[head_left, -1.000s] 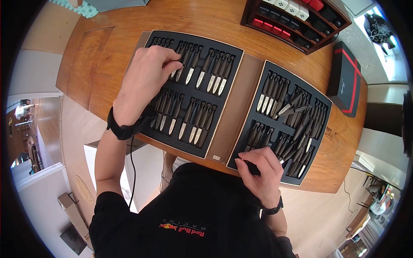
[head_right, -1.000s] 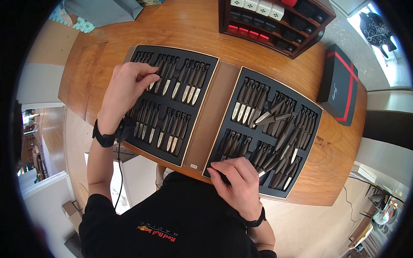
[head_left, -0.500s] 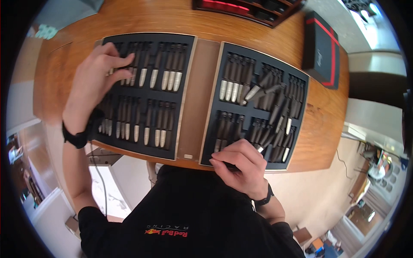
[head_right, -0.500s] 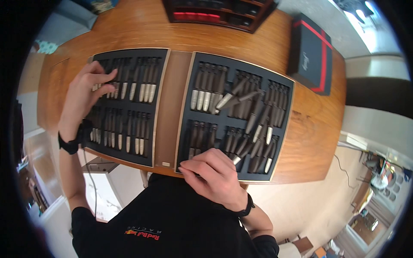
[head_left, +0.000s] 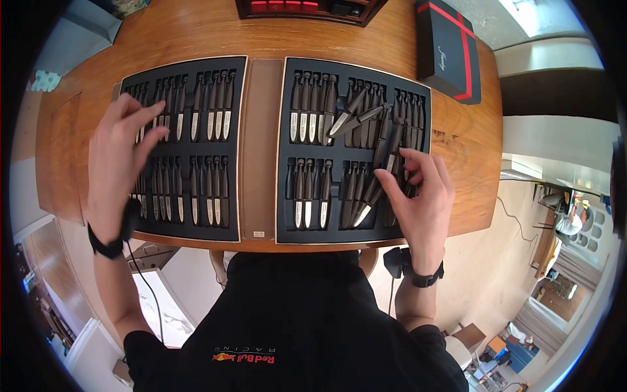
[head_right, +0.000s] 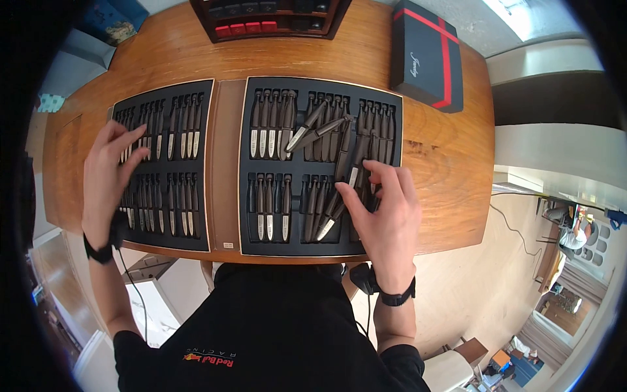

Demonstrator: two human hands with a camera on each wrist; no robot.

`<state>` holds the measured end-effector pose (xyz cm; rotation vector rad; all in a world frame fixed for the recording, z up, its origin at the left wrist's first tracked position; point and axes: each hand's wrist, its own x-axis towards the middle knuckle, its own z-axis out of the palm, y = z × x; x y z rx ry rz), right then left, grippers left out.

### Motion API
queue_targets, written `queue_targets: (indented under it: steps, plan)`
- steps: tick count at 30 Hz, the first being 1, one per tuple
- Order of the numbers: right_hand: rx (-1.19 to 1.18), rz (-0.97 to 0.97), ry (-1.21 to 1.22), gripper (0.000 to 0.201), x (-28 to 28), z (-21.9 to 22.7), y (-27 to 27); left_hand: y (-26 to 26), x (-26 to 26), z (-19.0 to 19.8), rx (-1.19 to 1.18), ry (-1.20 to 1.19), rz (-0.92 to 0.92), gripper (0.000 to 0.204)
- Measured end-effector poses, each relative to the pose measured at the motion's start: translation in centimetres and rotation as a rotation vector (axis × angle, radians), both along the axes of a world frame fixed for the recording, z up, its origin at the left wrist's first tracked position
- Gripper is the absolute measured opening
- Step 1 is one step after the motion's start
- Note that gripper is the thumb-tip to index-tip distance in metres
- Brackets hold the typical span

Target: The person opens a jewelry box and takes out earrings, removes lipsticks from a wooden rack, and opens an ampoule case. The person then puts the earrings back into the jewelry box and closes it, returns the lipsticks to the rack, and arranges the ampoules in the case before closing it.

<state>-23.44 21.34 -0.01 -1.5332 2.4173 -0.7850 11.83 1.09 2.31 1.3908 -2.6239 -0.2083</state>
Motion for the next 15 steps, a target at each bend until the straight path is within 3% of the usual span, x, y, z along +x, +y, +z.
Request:
queue_targets:
  steps: [4,10,13,15]
  plan:
    - [0.03,-0.003,-0.04,0.032,0.0,-0.3,-0.1,6.1,-3.8,0.9,-0.015,0.227,-0.102,0.04]
    - [0.037,-0.05,-0.141,0.028,-0.3,0.2,0.2,11.3,-7.5,-1.4,0.229,0.387,-0.289,0.046]
    - [0.061,-0.089,-0.272,0.025,-0.6,0.4,0.5,12.6,-9.2,-2.5,0.298,0.514,-0.318,0.046]
    - [-0.024,-0.15,-0.483,0.022,-0.6,0.3,1.2,13.1,-10.2,-2.6,0.354,0.653,-0.343,0.048]
